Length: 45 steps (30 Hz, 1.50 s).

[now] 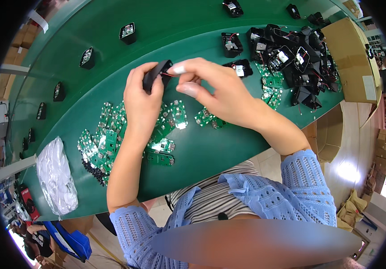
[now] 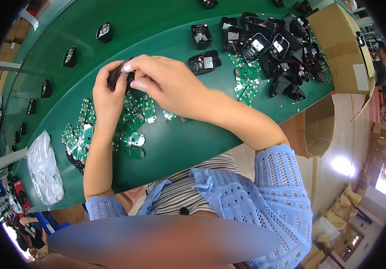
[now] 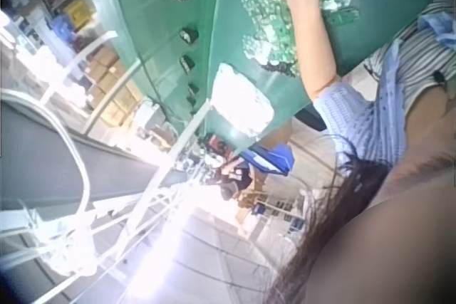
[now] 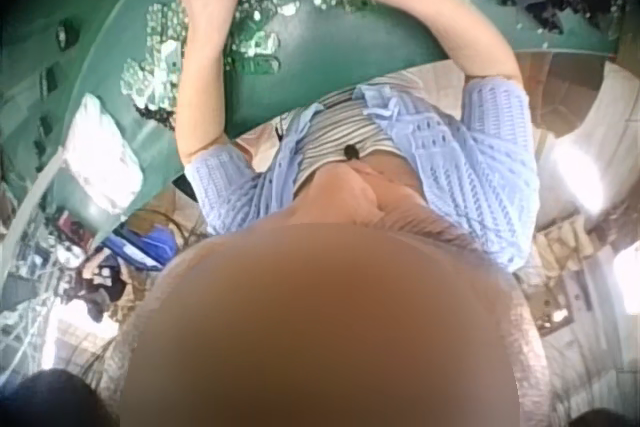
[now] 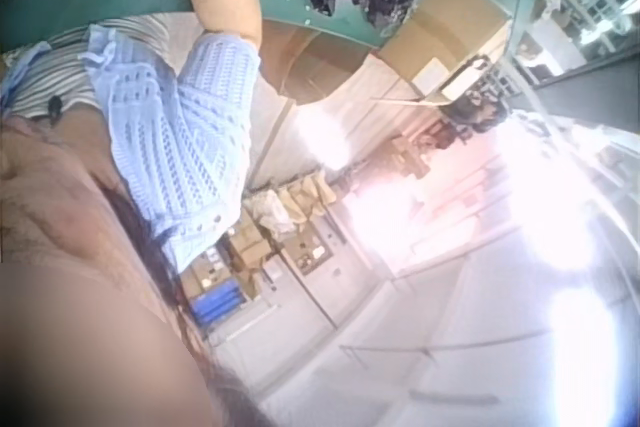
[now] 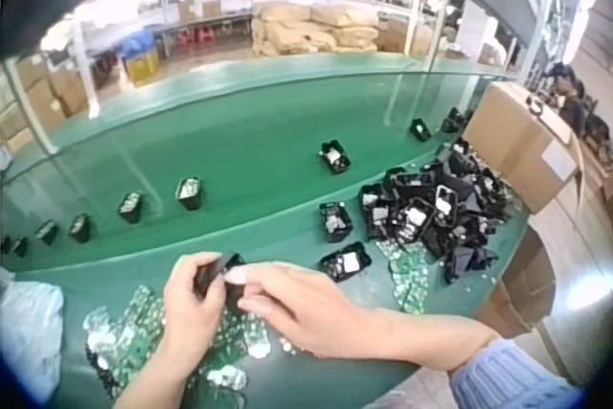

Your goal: The person assembles small electronic circuit boards into black plastic housings by hand.

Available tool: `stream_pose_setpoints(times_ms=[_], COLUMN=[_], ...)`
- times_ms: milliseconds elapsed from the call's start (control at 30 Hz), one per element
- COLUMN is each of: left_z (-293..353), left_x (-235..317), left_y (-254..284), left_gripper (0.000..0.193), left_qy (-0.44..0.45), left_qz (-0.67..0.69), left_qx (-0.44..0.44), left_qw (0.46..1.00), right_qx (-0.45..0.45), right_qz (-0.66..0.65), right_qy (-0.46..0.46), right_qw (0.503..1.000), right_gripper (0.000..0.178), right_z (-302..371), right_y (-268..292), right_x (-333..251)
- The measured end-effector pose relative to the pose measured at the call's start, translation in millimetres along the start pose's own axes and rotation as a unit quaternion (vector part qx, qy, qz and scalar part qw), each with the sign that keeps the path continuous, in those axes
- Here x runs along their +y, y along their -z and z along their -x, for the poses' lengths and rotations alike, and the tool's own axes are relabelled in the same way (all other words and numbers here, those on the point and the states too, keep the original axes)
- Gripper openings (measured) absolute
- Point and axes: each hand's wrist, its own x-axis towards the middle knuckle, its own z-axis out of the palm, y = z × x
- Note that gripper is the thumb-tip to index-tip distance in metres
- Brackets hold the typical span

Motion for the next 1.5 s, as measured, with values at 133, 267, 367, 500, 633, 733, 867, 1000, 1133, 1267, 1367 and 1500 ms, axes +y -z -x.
stream_pose_setpoints(times_ms=[133, 267, 367, 500, 633, 733, 867, 1000, 1133, 1267, 1367, 1500], left_z=[24.0, 45.1, 50.7, 52.4, 54.1, 53.7, 54.9, 54.2, 53.1, 53.3, 53.8, 54.0], left_x=[18.2, 25.0, 28.9, 30.6, 30.8, 32.8, 27.4, 25.6, 26.6, 27.7, 26.6, 28.1], left_y=[15.0, 18.0, 15.5, 19.7, 21.1, 20.4, 20.7, 23.4, 24.9, 24.1, 23.7, 23.4], left_gripper=[0.019, 0.019, 0.018, 0.019, 0.019, 0.018, 0.018, 0.018, 0.018, 0.018, 0.017, 0.017], left_qy=[0.218, 0.281, 0.285, 0.309, 0.318, 0.308, 0.303, 0.297, 0.299, 0.299, 0.301, 0.301], left_qz=[0.227, 0.329, 0.378, 0.412, 0.428, 0.428, 0.432, 0.435, 0.430, 0.426, 0.430, 0.422], left_qx=[-0.036, -0.061, -0.058, -0.067, -0.066, -0.071, -0.067, -0.073, -0.069, -0.066, -0.061, -0.068], left_qw=[0.949, 0.900, 0.879, 0.855, 0.843, 0.847, 0.847, 0.847, 0.849, 0.851, 0.849, 0.852], right_qx=[-0.025, -0.140, -0.136, -0.037, 0.069, 0.078, 0.056, 0.035, 0.029, 0.032, 0.044, 0.045], right_qz=[0.239, 0.382, 0.366, 0.108, -0.314, -0.442, -0.484, -0.498, -0.489, -0.484, -0.468, -0.465], right_qy=[0.070, -0.003, -0.049, -0.206, -0.291, -0.308, -0.341, -0.347, -0.347, -0.343, -0.344, -0.349], right_qw=[0.968, 0.913, 0.919, 0.972, 0.901, 0.839, 0.804, 0.794, 0.799, 0.805, 0.813, 0.812], right_gripper=[0.032, 0.028, 0.026, 0.017, 0.011, 0.011, 0.013, 0.013, 0.013, 0.012, 0.011, 0.011], right_z=[25.0, 67.1, 77.5, 75.5, 68.6, 63.9, 56.2, 52.9, 50.9, 50.1, 49.5, 48.5], right_y=[27.8, 35.5, 34.5, 28.9, 10.8, 0.9, -13.4, -17.6, -19.9, -20.5, -18.8, -18.5], right_x=[2.1, 26.1, 25.9, 16.7, -3.5, -6.7, -8.7, -10.6, -12.4, -11.1, -10.3, -11.7])
